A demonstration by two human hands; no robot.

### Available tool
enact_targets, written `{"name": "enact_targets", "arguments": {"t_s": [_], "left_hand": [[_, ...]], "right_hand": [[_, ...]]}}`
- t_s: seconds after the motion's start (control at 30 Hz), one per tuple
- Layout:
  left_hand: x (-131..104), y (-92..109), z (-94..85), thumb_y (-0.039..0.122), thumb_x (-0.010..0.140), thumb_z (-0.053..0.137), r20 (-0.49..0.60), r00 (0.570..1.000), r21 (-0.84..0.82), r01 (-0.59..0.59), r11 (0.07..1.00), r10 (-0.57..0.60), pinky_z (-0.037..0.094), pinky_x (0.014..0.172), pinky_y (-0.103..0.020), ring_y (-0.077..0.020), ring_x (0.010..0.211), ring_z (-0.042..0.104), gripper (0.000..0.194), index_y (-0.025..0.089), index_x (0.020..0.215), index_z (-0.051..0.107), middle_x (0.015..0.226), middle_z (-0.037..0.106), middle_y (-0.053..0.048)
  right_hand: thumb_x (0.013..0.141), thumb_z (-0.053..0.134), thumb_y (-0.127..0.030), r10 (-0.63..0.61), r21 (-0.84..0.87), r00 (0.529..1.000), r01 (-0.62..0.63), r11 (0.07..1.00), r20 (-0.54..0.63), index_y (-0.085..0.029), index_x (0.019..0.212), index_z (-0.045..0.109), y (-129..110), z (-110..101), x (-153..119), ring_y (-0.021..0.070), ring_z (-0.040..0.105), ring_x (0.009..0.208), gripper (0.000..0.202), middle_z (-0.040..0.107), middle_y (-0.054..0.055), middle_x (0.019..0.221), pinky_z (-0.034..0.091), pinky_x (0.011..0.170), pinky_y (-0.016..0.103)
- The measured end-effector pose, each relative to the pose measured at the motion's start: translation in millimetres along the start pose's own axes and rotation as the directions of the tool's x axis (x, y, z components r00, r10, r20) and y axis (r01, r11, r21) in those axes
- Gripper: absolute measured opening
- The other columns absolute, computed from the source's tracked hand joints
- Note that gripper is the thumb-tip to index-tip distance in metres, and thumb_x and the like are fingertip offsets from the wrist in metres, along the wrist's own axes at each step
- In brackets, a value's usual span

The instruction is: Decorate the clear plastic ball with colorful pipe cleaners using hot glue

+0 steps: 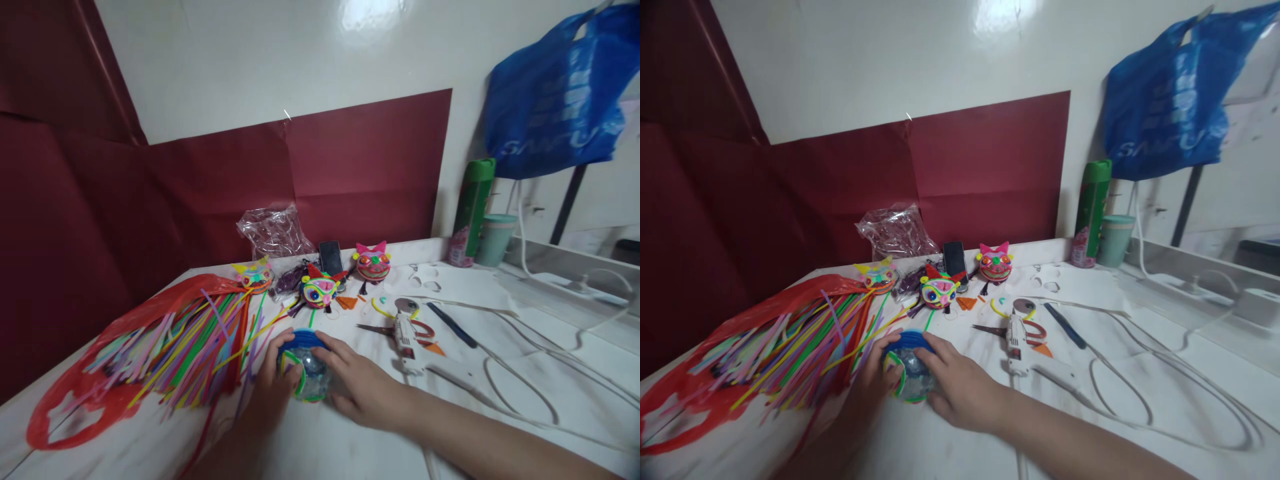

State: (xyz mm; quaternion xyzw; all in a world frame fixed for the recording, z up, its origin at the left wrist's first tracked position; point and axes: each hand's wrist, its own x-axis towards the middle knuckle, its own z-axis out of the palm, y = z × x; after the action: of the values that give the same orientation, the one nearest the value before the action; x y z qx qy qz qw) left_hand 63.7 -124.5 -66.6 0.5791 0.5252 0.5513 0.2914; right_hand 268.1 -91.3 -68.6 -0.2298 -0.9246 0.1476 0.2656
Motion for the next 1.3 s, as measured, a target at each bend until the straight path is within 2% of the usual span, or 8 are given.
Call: {"name": "enact_targets", "arguments": {"t_s": [0.2,0.4,0.57,0.7,0.87,1.13,1.3], "left_hand": [[3.7,-5.3,-1.8,0.044,0.069,0.065,0.015,0.999,0.012,-0.038,0.999,0.038,0.04,0.101,-0.046,-0.0326,0.125,0.048,0.05,0.019,0.111,0.056,0.131,0.055,-0.013],[6.4,-8.3,-3.1,0.045,0.066,0.068,-0.006,0.999,0.014,-0.041,0.999,0.041,0.043,0.1,-0.044,-0.0324,0.123,0.05,0.051,0.019,0.109,0.059,0.128,0.059,-0.012],[7.1,-12.8,-2.6,0.047,0.067,0.066,-0.016,0.999,0.032,-0.046,0.998,0.047,0.041,0.103,-0.044,-0.0314,0.124,0.05,0.053,0.019,0.11,0.058,0.132,0.056,-0.012],[6.4,-16.4,-1.9,0.045,0.071,0.063,-0.007,0.999,0.036,-0.043,0.998,0.044,0.039,0.104,-0.046,-0.0309,0.126,0.048,0.05,0.02,0.114,0.055,0.133,0.054,-0.012],[8.9,-21.4,-2.8,0.043,0.07,0.064,-0.017,0.998,0.036,-0.055,0.998,0.056,0.043,0.101,-0.045,-0.0313,0.124,0.05,0.048,0.021,0.113,0.057,0.131,0.056,-0.012],[8.5,-13.3,-3.3,0.048,0.068,0.064,-0.024,0.999,0.066,-0.038,0.997,0.04,0.043,0.101,-0.045,-0.0318,0.123,0.051,0.05,0.02,0.11,0.058,0.128,0.058,-0.012],[7.5,-8.3,-2.6,0.05,0.068,0.063,-0.013,0.999,0.08,-0.042,0.996,0.043,0.04,0.103,-0.049,-0.0333,0.123,0.05,0.054,0.019,0.112,0.057,0.129,0.057,-0.013]], "right_hand": [[0.072,0.06,-0.016,0.008,-0.014,1.0,-0.008,1.0,0.0,-0.01,0.138,0.035,0.1,-0.5,0.6,0.0334,0.031,0.137,0.071,0.025,0.023,0.15,0.038,0.107,0.046],[0.072,0.061,-0.016,-0.005,0.007,1.0,0.006,1.0,-0.013,-0.014,0.139,0.033,1.8,-0.8,1.1,0.0324,0.029,0.138,0.073,0.024,0.021,0.151,0.038,0.107,0.047],[0.071,0.061,-0.017,0.012,0.001,1.0,-0.012,1.0,-0.008,-0.016,0.139,0.032,2.0,0.1,1.5,0.0336,0.031,0.137,0.073,0.024,0.02,0.151,0.04,0.105,0.049],[0.071,0.061,-0.019,0.011,-0.002,1.0,-0.011,1.0,-0.004,-0.017,0.139,0.031,2.8,0.5,1.6,0.0342,0.029,0.137,0.075,0.024,0.02,0.151,0.041,0.103,0.048],[0.071,0.062,-0.021,0.006,-0.006,1.0,-0.006,1.0,-0.001,-0.013,0.139,0.033,2.0,-1.4,2.1,0.0352,0.031,0.137,0.074,0.024,0.022,0.151,0.041,0.103,0.048],[0.072,0.061,-0.021,0.005,-0.017,1.0,-0.005,1.0,-0.003,-0.014,0.14,0.032,3.9,0.2,1.6,0.035,0.03,0.137,0.075,0.024,0.022,0.151,0.043,0.102,0.048],[0.072,0.062,-0.022,-0.02,-0.026,1.0,0.02,0.999,-0.022,-0.014,0.14,0.031,5.9,1.6,2.3,0.0351,0.031,0.137,0.075,0.025,0.022,0.151,0.042,0.102,0.048]]}}
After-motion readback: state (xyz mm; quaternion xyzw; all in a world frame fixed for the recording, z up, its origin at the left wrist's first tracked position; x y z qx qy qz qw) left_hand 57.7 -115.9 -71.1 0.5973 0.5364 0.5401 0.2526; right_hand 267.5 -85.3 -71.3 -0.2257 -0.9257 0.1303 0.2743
